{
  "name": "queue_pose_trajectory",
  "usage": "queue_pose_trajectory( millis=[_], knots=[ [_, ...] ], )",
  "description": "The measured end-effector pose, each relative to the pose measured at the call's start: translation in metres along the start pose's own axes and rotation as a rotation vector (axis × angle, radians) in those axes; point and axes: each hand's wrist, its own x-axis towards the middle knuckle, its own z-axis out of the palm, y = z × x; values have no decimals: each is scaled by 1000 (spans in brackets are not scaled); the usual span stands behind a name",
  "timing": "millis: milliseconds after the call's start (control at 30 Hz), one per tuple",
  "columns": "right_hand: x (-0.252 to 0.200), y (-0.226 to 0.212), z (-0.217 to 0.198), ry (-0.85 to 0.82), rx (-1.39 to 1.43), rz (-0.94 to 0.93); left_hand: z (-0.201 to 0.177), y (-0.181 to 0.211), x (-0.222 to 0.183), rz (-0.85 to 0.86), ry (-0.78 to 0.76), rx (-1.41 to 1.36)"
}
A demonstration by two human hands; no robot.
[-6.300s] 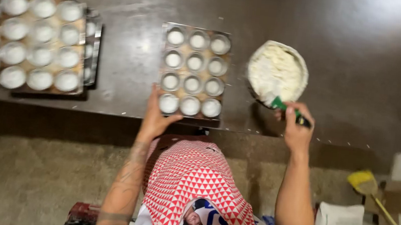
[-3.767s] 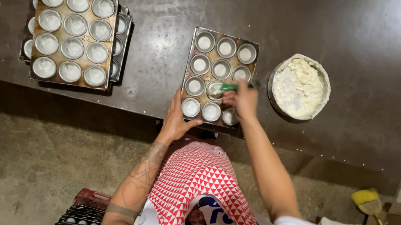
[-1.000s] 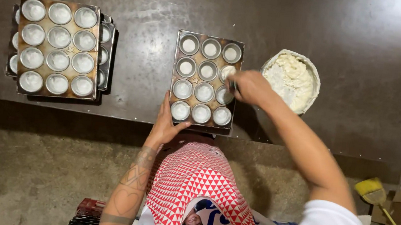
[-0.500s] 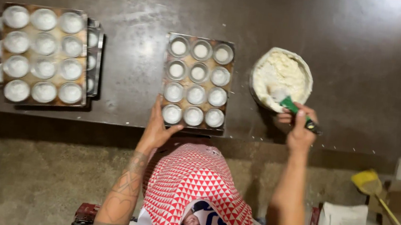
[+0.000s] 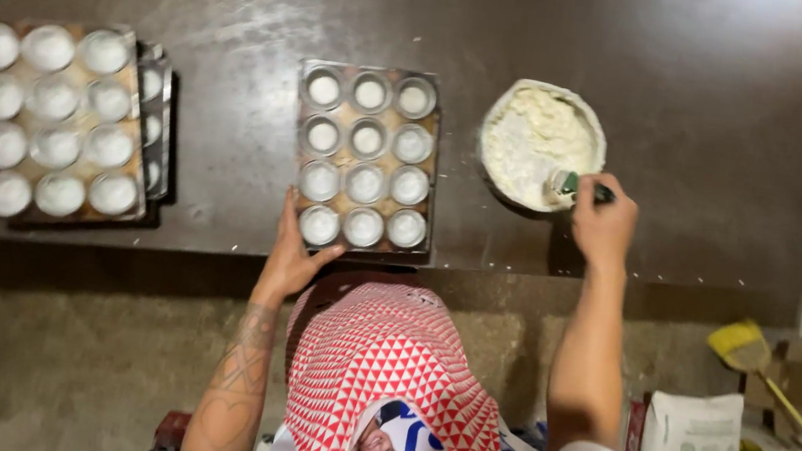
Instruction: The person uses a brush to apply a white substance from a bowl into the cups of a muffin tin, repeatedly dipping the brush and coating each cup before moving the tin aside to repeat the process on another.
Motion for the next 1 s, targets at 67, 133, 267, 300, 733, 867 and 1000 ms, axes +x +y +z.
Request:
queue_pose_trajectory(
  millis=[67,133,267,300,733,867,1000],
  knots=[
    [-23,-39,-9,-133,99,-240,1,-1,-1,-31,13,-24],
    [-35,-85,-8,-280,97,-521,2,0,-1,-54,18,-35],
    [-42,-162,18,-586,-183,-1051,-1,2,0,-71,6,-33],
    [-39,-176,29,-659,-273,-1152,-1,3,0,-71,3,-33],
    [-2,-119,226,-513,1055,338,-1,0,-1,-51,10,-16],
    [-46,-57,125,-468,1297,291,-2,1,-1,-43,6,-4],
    [-40,-26,14,-154,596,-150,-1,1,1,-82,-13,-5]
  ],
)
